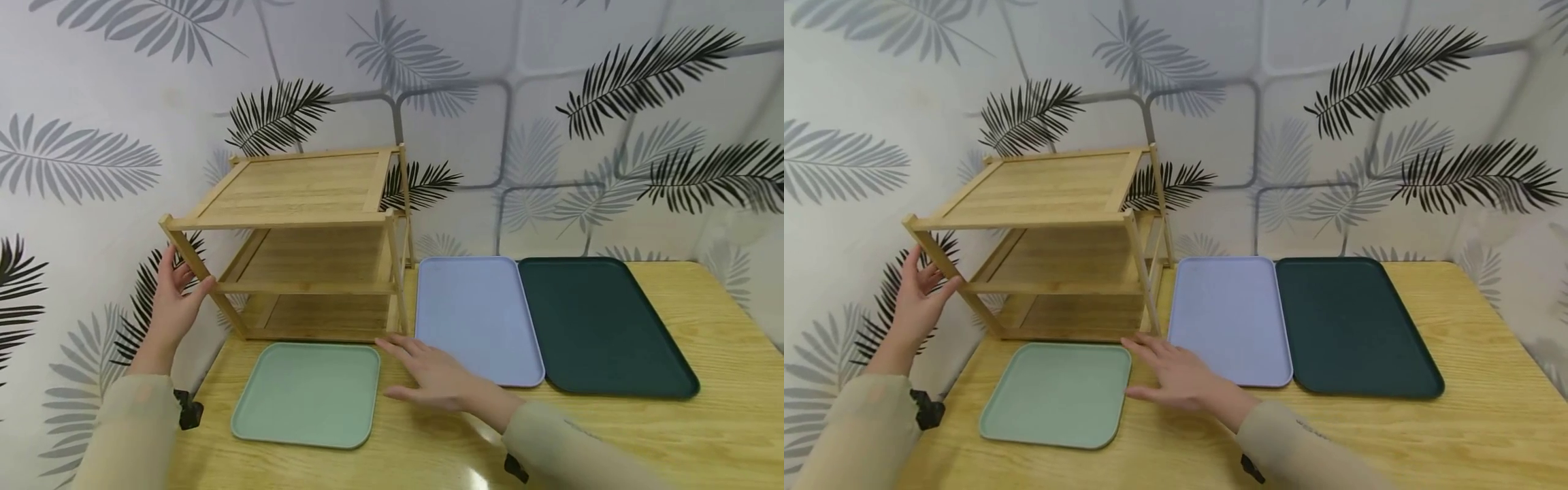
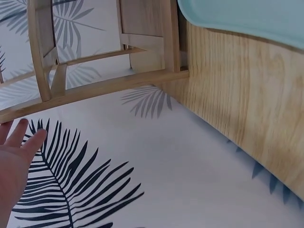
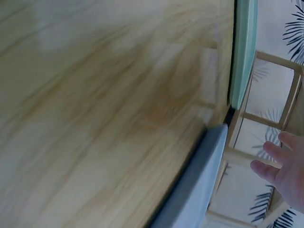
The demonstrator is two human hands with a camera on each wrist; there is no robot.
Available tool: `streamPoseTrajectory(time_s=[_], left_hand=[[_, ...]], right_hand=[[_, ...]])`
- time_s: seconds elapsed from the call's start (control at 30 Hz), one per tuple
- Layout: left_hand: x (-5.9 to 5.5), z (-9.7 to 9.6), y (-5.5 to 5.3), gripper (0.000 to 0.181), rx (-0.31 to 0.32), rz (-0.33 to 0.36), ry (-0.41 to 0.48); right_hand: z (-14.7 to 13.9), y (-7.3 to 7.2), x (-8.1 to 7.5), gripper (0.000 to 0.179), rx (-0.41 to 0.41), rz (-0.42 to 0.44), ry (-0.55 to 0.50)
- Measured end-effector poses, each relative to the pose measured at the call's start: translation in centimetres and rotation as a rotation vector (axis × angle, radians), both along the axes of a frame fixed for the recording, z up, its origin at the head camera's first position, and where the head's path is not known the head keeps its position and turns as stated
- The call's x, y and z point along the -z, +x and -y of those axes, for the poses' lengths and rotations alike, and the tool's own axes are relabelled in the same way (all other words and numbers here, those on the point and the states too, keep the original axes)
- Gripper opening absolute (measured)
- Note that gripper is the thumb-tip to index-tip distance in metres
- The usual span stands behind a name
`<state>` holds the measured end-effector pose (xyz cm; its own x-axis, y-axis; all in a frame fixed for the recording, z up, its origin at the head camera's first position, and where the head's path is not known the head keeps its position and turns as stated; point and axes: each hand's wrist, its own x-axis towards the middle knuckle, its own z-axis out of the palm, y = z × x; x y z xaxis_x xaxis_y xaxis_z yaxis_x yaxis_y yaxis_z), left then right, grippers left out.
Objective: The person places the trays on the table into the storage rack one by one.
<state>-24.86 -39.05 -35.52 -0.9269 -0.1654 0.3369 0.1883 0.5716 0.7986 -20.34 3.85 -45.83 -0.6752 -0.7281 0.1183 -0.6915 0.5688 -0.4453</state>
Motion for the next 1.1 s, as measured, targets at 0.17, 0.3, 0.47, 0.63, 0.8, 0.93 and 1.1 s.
streamPoseTrajectory(time_s=[0.17,0.3,0.47,0.63,0.8,0.93,1.1], left_hand=[[0.2,0.1,-0.9,0.075,-0.028,-0.005,0.017],[0.2,0.0,-1.3,0.07,-0.053,-0.021,-0.033],[0.0,-0.1,-1.6,0.067,-0.093,-0.026,-0.069],[0.1,0.0,-1.9,0.064,-0.123,-0.019,-0.065],[0.4,0.0,-2.2,0.062,-0.12,-0.033,-0.043],[0.5,-0.2,-2.3,0.062,-0.131,-0.034,-0.04],[0.6,-0.1,-2.2,0.062,-0.143,-0.026,-0.051]], right_hand=[[1.5,-0.6,0.8,0.077,0.018,0.056,-0.003],[2.2,-1.2,1.6,0.074,0.019,0.106,0.003],[2.9,-1.7,2.2,0.07,0.017,0.166,-0.002],[3.5,-2.1,2.6,0.066,0.024,0.174,-0.02],[4.2,-2.5,3.2,0.062,0.038,0.112,-0.044],[4.6,-2.8,3.6,0.061,0.077,0.082,-0.073],[4.8,-2.7,3.8,0.065,0.109,0.152,-0.11]])
